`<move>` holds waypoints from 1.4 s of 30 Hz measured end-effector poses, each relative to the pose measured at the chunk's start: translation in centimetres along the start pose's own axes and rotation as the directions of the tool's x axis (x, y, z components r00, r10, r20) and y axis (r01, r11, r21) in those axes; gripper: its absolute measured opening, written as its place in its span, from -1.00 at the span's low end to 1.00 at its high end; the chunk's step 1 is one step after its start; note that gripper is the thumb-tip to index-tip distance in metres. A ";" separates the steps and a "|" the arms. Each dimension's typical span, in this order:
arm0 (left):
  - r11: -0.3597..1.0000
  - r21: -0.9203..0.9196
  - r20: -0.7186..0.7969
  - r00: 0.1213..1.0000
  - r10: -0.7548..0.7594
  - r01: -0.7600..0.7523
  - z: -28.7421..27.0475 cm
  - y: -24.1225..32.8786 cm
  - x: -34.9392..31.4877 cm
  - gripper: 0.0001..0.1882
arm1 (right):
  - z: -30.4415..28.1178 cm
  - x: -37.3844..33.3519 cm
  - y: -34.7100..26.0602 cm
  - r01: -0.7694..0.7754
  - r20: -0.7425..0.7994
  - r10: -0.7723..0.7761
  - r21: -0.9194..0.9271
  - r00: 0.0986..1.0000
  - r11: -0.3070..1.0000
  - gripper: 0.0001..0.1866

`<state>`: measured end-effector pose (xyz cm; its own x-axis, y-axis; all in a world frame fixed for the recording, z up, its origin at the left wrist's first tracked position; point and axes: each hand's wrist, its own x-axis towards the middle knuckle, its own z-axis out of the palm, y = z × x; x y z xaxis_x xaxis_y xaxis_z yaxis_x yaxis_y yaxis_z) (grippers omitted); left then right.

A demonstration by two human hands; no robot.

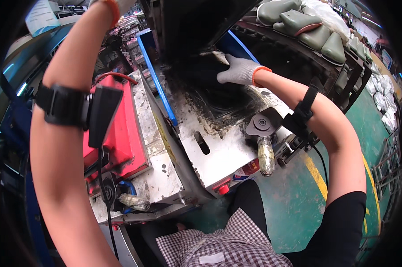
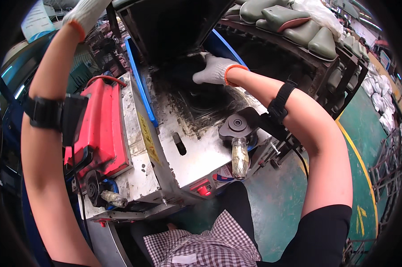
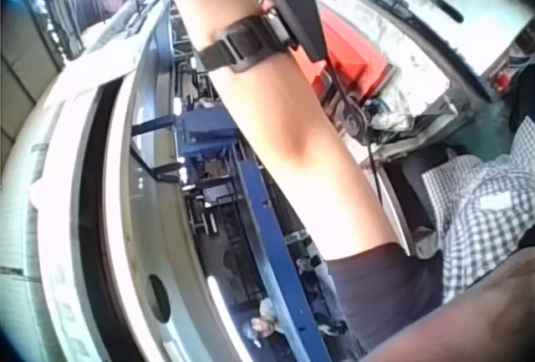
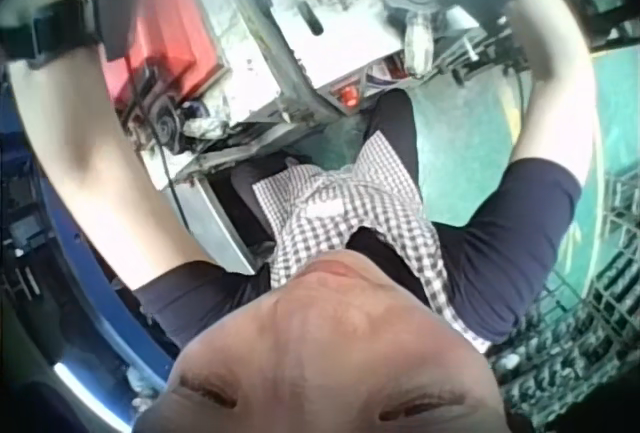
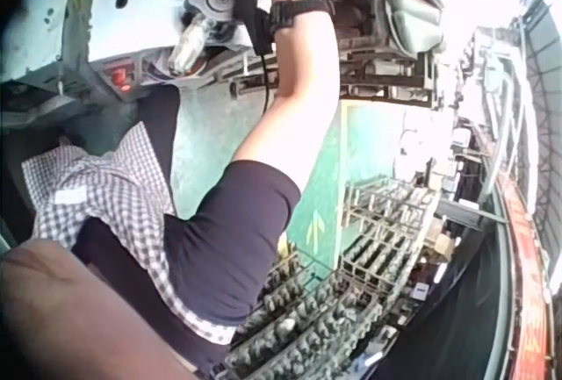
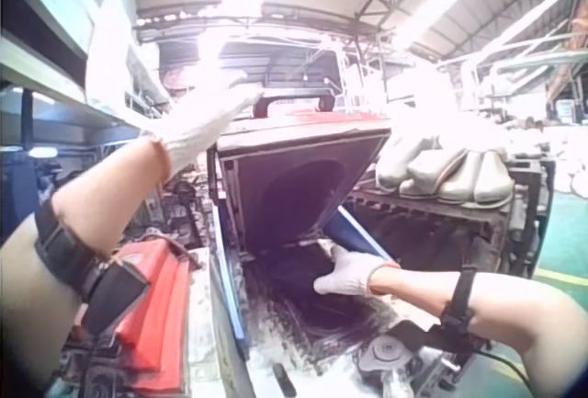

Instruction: Operating a pneumatic sole-attaching press machine to bond shoe soles to uppers.

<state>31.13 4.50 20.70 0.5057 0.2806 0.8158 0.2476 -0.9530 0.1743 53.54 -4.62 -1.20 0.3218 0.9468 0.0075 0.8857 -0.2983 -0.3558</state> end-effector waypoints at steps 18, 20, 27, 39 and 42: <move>0.826 0.537 -0.061 0.969 0.238 -0.169 2.5 -1.0 -1.1 -0.65 | 0.6 -2.3 -2.3 -0.185 0.120 0.155 0.302 0.981 0.935 0.02; 0.658 0.717 0.066 0.962 0.266 -0.231 2.8 -0.7 -1.4 -0.67 | 0.9 -2.3 -1.7 -0.171 0.135 0.128 0.388 0.983 0.906 0.02; 0.426 0.838 0.261 0.936 0.236 -0.341 3.4 -0.9 -1.9 -0.70 | 2.2 -1.8 -2.0 -0.061 -0.001 0.063 0.211 0.998 0.976 0.00; 0.613 0.734 0.126 0.945 0.302 -0.293 3.5 -1.0 -2.6 -0.68 | 2.8 -2.6 -1.5 -0.032 -0.071 0.044 0.158 0.997 0.987 0.04; 0.523 0.795 0.180 0.943 0.282 -0.308 3.6 -0.7 -2.6 -0.69 | 2.9 -3.1 -0.7 -0.147 -0.039 0.172 0.363 0.984 0.920 -0.03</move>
<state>32.62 4.87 16.42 0.6950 0.0166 0.7189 0.6308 -0.4941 -0.5984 50.95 -7.03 -3.64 0.4821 0.8759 -0.0177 0.6462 -0.3692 -0.6679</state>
